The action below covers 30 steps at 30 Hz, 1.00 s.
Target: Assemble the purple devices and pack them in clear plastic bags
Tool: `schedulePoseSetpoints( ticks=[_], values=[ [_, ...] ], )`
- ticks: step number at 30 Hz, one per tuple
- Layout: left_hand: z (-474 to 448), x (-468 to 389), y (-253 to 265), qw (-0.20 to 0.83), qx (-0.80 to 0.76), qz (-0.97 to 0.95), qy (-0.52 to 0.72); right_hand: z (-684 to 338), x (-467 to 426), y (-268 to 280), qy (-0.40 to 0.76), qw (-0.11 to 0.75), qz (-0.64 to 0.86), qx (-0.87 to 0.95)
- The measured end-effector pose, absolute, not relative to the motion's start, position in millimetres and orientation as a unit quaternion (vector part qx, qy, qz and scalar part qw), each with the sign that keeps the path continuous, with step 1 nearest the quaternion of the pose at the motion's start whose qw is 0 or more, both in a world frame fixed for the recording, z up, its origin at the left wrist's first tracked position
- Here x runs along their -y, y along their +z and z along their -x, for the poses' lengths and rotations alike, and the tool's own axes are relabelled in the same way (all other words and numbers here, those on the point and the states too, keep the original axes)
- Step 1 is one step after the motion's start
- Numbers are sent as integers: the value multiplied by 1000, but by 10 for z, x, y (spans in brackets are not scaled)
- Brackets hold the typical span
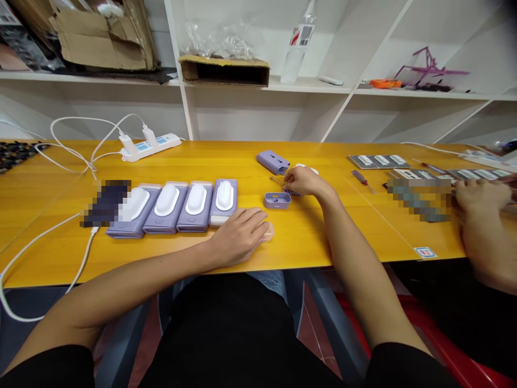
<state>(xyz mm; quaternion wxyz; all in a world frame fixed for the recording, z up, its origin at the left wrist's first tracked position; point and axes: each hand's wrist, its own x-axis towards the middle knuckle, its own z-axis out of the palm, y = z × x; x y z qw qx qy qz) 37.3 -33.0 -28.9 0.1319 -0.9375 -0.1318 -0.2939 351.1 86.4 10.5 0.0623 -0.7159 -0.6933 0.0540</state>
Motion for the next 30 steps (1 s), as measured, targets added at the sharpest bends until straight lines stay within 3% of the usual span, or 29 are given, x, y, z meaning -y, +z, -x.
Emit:
schedulePoseSetpoints(
  ticks=[10, 18, 30],
  values=[
    [-361, 327, -280, 117, 131, 940, -293, -3633, -759, 243, 81, 160, 702, 689],
    [-348, 336, -271, 115, 141, 944, -275, -3649, -711, 261, 100, 6, 686, 720],
    [-355, 323, -257, 127, 135, 939, -289, -3452, -775, 169, 52, -74, 699, 709]
  ],
)
